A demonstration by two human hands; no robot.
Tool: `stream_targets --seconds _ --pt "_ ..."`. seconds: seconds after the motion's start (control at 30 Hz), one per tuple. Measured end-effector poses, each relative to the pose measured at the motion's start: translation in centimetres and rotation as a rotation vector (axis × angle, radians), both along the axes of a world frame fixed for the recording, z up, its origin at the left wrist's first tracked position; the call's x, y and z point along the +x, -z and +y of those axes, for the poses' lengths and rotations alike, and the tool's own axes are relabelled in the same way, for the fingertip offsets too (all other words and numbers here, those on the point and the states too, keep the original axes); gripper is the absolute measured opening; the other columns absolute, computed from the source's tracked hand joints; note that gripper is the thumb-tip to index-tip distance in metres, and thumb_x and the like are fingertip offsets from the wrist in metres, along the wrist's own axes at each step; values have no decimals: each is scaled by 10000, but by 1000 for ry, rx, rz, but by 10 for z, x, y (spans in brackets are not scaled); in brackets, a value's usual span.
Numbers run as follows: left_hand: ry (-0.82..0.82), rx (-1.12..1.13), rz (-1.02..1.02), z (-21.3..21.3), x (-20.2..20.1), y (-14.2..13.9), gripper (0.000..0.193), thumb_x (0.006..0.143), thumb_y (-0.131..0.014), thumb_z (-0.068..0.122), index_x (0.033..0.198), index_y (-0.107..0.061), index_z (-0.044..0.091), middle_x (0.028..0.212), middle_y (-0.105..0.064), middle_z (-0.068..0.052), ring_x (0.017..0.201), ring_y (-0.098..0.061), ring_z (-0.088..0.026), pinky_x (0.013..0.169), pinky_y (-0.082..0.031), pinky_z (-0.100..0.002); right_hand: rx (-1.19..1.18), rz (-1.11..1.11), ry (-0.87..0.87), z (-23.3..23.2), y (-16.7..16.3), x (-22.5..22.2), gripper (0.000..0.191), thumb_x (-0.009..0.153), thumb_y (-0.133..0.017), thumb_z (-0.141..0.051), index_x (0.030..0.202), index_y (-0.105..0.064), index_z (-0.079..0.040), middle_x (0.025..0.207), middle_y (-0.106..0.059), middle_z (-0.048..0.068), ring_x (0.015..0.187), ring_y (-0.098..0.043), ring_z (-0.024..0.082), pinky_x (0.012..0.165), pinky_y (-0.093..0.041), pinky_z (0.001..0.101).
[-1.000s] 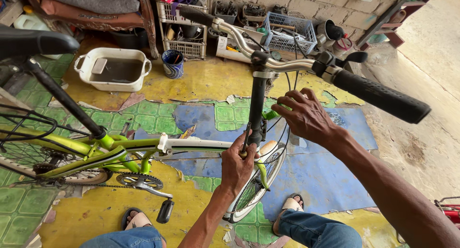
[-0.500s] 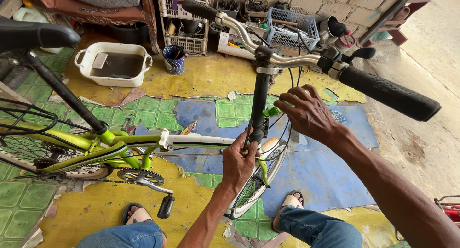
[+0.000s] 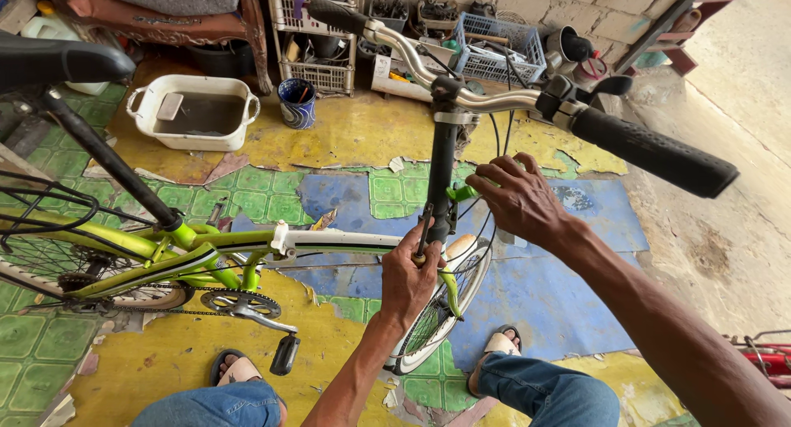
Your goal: The person adjusts the brake cable and tightens the stem bolts on a bicycle handlebar using a screwdriver. They retrieve the tool from a nearby container, return to the bike, and perform multiple tightening actions on the stem area.
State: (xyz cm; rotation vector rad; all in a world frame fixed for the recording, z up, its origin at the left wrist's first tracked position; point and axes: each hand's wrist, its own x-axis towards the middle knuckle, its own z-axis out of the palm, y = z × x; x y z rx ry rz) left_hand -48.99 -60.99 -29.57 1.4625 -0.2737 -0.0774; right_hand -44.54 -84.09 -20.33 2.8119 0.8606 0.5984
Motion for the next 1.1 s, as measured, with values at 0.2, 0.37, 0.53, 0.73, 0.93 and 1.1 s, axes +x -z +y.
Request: stream_targets --seconds 0.2,0.37,0.53,0.73,0.93,1.1 --pt "5 -9 25 4 -4 -1 445 966 -656 131 1399 -612 37 692 -716 -66 668 -711 -91 604 -569 -276 317 7 9 -2 17 -9 317 888 -749 -139 1186 -676 -61 1082 -737 108 934 -660 231 847 -516 405" --pt "-3 30 22 13 -11 -9 464 944 -692 186 1385 -631 58 674 -701 -38 627 -674 -60 574 -543 -247 675 177 147 21 42 -48 310 928 -729 -203 1175 -637 -39 968 -756 146 712 -705 202 614 -584 358" --pt "-28 103 -15 31 -30 -24 488 894 -775 222 1344 -675 62 661 -644 -46 543 -544 -56 502 -443 -254 950 323 115 66 47 -100 465 968 -661 -178 1376 -464 -74 1052 -750 131 876 -752 220 759 -637 366" --pt "-6 56 -25 52 -51 -42 443 871 -796 255 1276 -723 92 807 -751 -2 535 -534 -56 474 -420 -249 1292 631 -17 111 38 -131 663 982 -585 11 1564 -303 -137 1325 -590 160 1130 -663 256 823 -598 348" --pt "-209 117 -239 76 -68 -47 319 835 -832 243 1082 -776 48 892 -735 -63 682 -624 -147 594 -509 -316 1172 686 -24 148 31 -140 622 943 -574 28 1506 -371 -142 1259 -678 99 1037 -722 209 739 -622 302" --pt "-267 38 -101 121 -84 -47 269 844 -802 273 961 -731 41 882 -679 -49 779 -670 -145 656 -563 -330 1050 643 -142 202 25 -143 599 903 -594 32 1462 -450 -126 1245 -703 112 1080 -728 251 805 -635 350"
